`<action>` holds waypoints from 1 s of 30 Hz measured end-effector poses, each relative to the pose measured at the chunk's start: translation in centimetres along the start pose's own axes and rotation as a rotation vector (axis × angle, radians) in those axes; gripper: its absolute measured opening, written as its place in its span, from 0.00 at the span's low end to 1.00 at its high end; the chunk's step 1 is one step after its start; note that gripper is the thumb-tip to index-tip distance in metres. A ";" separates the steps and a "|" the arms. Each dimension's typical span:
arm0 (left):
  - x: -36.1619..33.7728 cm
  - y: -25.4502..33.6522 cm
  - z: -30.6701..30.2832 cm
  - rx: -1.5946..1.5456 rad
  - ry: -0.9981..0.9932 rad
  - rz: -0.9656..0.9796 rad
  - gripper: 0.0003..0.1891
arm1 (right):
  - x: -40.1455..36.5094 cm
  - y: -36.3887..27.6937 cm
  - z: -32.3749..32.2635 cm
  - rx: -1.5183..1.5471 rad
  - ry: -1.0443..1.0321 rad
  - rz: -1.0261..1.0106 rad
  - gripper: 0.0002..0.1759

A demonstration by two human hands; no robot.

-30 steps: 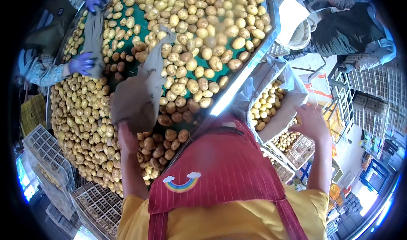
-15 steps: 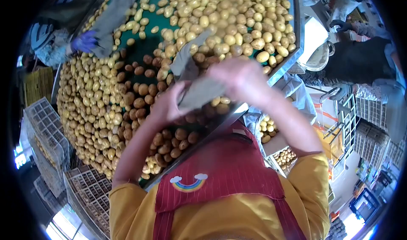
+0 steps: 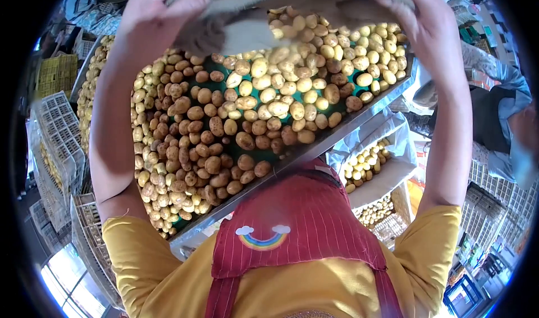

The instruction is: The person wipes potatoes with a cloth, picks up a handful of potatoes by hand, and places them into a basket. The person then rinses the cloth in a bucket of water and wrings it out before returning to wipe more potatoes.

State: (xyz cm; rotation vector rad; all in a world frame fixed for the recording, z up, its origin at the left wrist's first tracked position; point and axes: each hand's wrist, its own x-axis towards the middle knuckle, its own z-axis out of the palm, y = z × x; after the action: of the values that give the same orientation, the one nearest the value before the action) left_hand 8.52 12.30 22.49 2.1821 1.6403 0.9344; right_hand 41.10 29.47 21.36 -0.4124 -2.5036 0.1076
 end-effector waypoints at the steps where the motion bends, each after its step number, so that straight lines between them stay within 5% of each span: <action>1: -0.9 0.5 0.0 0.031 -0.044 0.005 0.22 | -0.6 -1.8 0.1 0.051 -0.018 0.018 0.20; 3: -4.2 0.6 1.9 0.012 -0.113 0.067 0.23 | -3.1 -4.0 0.7 0.115 -0.143 0.060 0.19; 4: -5.7 0.9 3.2 0.139 -0.314 -0.038 0.24 | -5.1 -4.5 1.7 0.132 -0.252 0.083 0.18; 5: -8.3 -1.4 7.4 -0.016 -0.186 0.132 0.21 | -6.4 -5.5 3.7 0.164 -0.334 0.070 0.19; 6: -10.3 -1.6 10.1 0.064 -0.348 0.082 0.24 | -7.8 -6.4 6.4 0.194 -0.415 0.052 0.21; 8: -16.6 -3.8 17.2 0.236 -0.496 0.013 0.35 | -11.9 -8.7 14.0 0.194 -0.567 0.016 0.42; 9: -17.0 -5.0 19.0 0.340 -0.633 0.035 0.41 | -13.8 -9.4 17.4 0.127 -0.843 0.026 0.59; 10: -16.4 -5.6 20.0 0.329 -0.624 0.022 0.42 | -13.2 -9.5 19.5 0.067 -0.985 0.035 0.66; 14: -15.0 -12.0 24.6 0.408 -0.378 0.158 0.33 | -11.7 -2.6 22.4 0.085 -0.871 -0.081 0.66; 16: -12.1 -14.9 25.3 0.492 -0.288 0.101 0.32 | -9.0 -0.8 23.3 -0.038 -0.888 0.012 0.55; 18: -7.9 -14.2 21.8 0.518 -0.376 -0.070 0.34 | -6.9 -0.5 25.2 -0.067 -0.760 0.206 0.47; 20: -7.4 -13.7 19.1 0.187 -0.173 -0.312 0.38 | -8.3 -1.6 28.5 -0.027 -0.535 0.300 0.40; 21: -8.9 -13.8 19.2 0.210 -0.170 -0.285 0.38 | -7.6 -4.0 26.5 0.018 -0.706 0.392 0.37; 23: -13.2 -11.3 18.3 0.240 -0.327 -0.178 0.39 | -10.9 -6.8 24.0 0.110 -0.685 0.241 0.41; 26: -19.1 -7.1 18.4 0.234 -0.625 -0.099 0.26 | -14.0 -11.9 19.3 0.110 -0.918 0.098 0.50; 30: -18.4 -10.5 21.5 0.331 -0.547 -0.058 0.25 | -12.6 -9.2 20.8 0.124 -0.992 0.026 0.52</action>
State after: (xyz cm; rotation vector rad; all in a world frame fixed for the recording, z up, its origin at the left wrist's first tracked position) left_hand 11.04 2.32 -5.90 2.2934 1.6407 0.0220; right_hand 36.58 17.08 -1.07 -0.3950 -3.4263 0.6008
